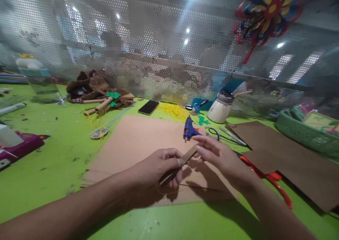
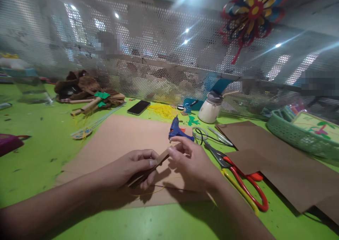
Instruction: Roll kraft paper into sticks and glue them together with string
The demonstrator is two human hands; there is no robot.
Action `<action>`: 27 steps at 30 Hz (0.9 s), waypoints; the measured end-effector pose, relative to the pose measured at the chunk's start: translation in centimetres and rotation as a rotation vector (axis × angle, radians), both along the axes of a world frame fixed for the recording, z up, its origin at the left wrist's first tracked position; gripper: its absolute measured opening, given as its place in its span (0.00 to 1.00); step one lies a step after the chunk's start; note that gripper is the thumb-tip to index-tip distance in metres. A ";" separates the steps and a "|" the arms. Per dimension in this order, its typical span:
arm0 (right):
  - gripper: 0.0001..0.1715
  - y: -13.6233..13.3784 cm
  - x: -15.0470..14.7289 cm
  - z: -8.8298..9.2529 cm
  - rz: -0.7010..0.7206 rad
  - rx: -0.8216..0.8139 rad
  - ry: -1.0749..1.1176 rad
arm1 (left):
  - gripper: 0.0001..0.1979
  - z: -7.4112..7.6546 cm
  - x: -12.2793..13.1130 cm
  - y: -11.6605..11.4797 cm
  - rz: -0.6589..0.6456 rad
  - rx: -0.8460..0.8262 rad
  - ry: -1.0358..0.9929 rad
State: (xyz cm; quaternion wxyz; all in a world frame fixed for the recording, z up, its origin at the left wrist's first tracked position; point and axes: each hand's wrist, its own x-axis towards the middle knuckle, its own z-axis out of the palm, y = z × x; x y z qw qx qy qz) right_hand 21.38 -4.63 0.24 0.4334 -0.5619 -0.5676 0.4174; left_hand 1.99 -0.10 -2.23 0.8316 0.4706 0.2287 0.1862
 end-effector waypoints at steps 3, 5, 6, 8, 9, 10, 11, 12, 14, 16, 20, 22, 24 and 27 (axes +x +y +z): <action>0.28 -0.2 -1.2 -0.3 -0.013 0.014 0.011 | 0.08 0.0 0.1 -0.5 -0.011 0.019 -0.015; 0.27 -0.2 -1.4 -0.5 -0.037 0.027 0.055 | 0.07 -0.1 0.1 -0.6 -0.006 0.016 -0.023; 0.27 -0.2 -1.4 -0.6 -0.040 0.025 0.088 | 0.07 -0.1 0.1 -0.7 -0.004 0.014 -0.026; 0.27 -0.2 -1.4 -0.7 -0.032 0.016 0.149 | 0.06 -0.2 0.1 -0.7 0.000 0.015 -0.022; 0.27 -0.2 -1.3 -0.7 -0.028 0.012 0.172 | 0.05 -0.3 0.2 -0.7 0.004 0.016 -0.018; 0.27 -0.2 -1.3 -0.6 -0.025 0.009 0.188 | 0.05 -0.3 0.2 -0.7 0.005 0.017 -0.013; 0.27 -0.2 -1.3 -0.6 -0.024 0.006 0.198 | 0.05 -0.4 0.2 -0.7 0.006 0.020 -0.009; 0.26 -0.2 -1.3 -0.6 -0.025 0.002 0.205 | 0.05 -0.4 0.2 -0.7 0.005 0.022 -0.002; 0.26 -0.2 -1.4 -0.6 -0.031 -0.004 0.210 | 0.06 -0.4 0.3 -0.8 0.006 0.026 0.019; 0.26 -0.2 -1.5 -0.6 -0.041 0.001 0.197 | 0.07 -0.4 0.3 -0.7 0.010 0.031 0.051; 0.26 -0.2 -1.6 -0.8 -0.044 0.010 0.134 | 0.07 -0.2 0.3 -0.6 0.027 0.027 0.111; 0.25 -0.2 -1.6 -0.9 -0.040 0.008 0.112 | 0.05 -0.2 0.3 -0.6 0.036 -0.013 0.119; 0.25 -0.3 -1.6 -1.0 -0.036 0.009 0.103 | 0.05 -0.2 0.2 -0.6 0.042 -0.051 0.089; 0.25 -0.3 -1.7 -1.0 -0.028 0.017 0.093 | 0.09 -0.1 0.2 -0.6 0.049 -0.075 0.049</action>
